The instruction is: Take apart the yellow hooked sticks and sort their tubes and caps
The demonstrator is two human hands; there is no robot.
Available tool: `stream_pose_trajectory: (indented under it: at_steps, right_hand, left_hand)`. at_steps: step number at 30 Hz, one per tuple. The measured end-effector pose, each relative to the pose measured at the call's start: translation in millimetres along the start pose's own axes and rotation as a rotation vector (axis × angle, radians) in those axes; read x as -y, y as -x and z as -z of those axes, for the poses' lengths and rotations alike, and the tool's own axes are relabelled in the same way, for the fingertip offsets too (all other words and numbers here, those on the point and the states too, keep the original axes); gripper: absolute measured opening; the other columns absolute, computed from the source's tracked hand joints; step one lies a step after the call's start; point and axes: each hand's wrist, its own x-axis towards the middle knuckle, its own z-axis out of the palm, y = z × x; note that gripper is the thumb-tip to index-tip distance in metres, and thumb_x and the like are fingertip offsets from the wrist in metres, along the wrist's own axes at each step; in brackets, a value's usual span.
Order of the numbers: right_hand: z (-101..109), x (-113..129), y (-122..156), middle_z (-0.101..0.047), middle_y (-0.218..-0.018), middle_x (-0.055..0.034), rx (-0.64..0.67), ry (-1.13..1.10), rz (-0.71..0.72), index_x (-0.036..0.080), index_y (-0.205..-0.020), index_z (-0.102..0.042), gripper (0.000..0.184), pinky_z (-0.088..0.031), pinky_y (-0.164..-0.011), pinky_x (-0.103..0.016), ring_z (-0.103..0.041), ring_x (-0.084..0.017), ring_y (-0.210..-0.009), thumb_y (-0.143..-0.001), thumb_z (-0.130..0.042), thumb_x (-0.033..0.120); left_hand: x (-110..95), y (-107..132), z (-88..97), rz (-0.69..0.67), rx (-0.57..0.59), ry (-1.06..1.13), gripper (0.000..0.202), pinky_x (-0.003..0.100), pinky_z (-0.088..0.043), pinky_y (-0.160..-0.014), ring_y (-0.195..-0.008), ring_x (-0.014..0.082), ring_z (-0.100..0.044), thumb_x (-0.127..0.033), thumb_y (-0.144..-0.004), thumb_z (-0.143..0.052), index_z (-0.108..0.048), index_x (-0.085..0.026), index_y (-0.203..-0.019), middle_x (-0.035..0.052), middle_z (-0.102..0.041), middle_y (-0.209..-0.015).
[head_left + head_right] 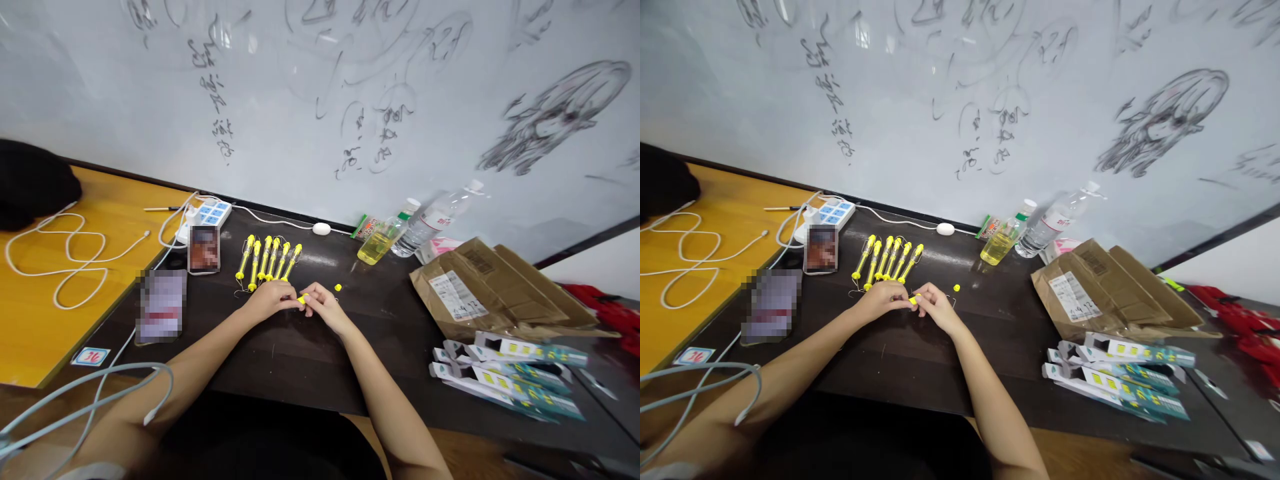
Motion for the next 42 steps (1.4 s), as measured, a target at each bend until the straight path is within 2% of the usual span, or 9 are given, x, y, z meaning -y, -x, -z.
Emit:
stream_pose_trajectory:
  at_steps: [8, 13, 17, 21, 28, 35, 42]
  right_hand:
    - [-4.7, 4.5, 3.1, -0.058, -0.062, 0.0038, 0.119, -0.052, -0.067, 0.019, -0.085, -0.051, 0.033, -0.042, -0.048, -0.021, -0.046, -0.006, -0.045, -0.083, -0.057, 0.051]
    - [-4.1, -0.9, 1.1, -0.051, -0.058, 0.0071, 0.056, -0.065, -0.067, 0.019, -0.086, -0.051, 0.034, -0.041, -0.044, -0.021, -0.042, -0.006, -0.043, -0.081, -0.058, 0.052]
    - [-2.9, -2.4, -0.2, -0.048, -0.059, 0.0084, -0.023, -0.038, -0.004, 0.021, -0.09, -0.051, 0.032, -0.04, -0.044, -0.02, -0.041, -0.005, -0.044, -0.078, -0.064, 0.047]
    - [-4.2, -1.2, -0.4, -0.05, -0.064, 0.007, -0.078, 0.022, 0.018, 0.021, -0.089, -0.051, 0.031, -0.04, -0.045, -0.018, -0.044, -0.005, -0.049, -0.075, -0.068, 0.043]
    - [-5.9, -4.4, -2.0, -0.047, -0.062, 0.0069, -0.1, 0.048, 0.01, 0.021, -0.087, -0.051, 0.032, -0.041, -0.045, -0.019, -0.043, -0.007, -0.051, -0.074, -0.068, 0.045]
    - [-1.8, -5.8, -3.4, -0.052, -0.065, 0.0058, -0.129, 0.076, 0.026, 0.02, -0.092, -0.053, 0.031, -0.038, -0.046, -0.021, -0.045, -0.006, -0.047, -0.077, -0.064, 0.044]
    - [-2.3, -6.3, -3.8, -0.051, -0.063, 0.0073, -0.122, 0.05, 0.018, 0.022, -0.092, -0.048, 0.032, -0.035, -0.042, -0.02, -0.042, -0.006, -0.044, -0.075, -0.065, 0.043]
  left_hand:
    - [-8.0, 1.0, 2.2, -0.038, 0.112, -0.035, 0.03, 0.022, -0.036, -0.066, -0.07, 0.012, -0.056, -0.045, -0.086, -0.055, -0.069, -0.019, -0.078, 0.0008, -0.063, -0.072]
    - [-3.6, 1.5, -0.3, -0.007, 0.111, -0.067, 0.03, 0.021, -0.036, -0.063, -0.068, 0.0117, -0.056, -0.046, -0.086, -0.055, -0.069, -0.019, -0.083, 0.0007, -0.064, -0.074]
    - [1.1, 2.1, -2.2, 0.061, 0.11, -0.115, 0.029, 0.022, -0.036, -0.063, -0.067, 0.0118, -0.056, -0.045, -0.085, -0.056, -0.068, -0.02, -0.092, 0.0004, -0.065, -0.076]
    - [2.8, 2.5, -3.8, 0.1, 0.085, -0.157, 0.031, 0.023, -0.037, -0.066, -0.073, 0.014, -0.059, -0.045, -0.088, -0.052, -0.067, -0.018, -0.087, 0.0025, -0.067, -0.081]
    - [5.0, 2.4, -5.2, 0.099, 0.102, -0.142, 0.031, 0.024, -0.039, -0.071, -0.078, 0.0154, -0.061, -0.043, -0.089, -0.051, -0.067, -0.017, -0.085, 0.0038, -0.068, -0.084]
    - [4.7, 1.5, -3.0, 0.114, 0.091, -0.095, 0.025, 0.024, -0.04, -0.072, -0.079, 0.0153, -0.06, -0.04, -0.087, -0.055, -0.067, -0.018, -0.087, 0.003, -0.067, -0.083]
    - [5.6, 1.4, -3.0, 0.128, 0.058, -0.099, 0.025, 0.024, -0.038, -0.067, -0.072, 0.0134, -0.058, -0.04, -0.087, -0.055, -0.067, -0.019, -0.086, 0.002, -0.066, -0.08]
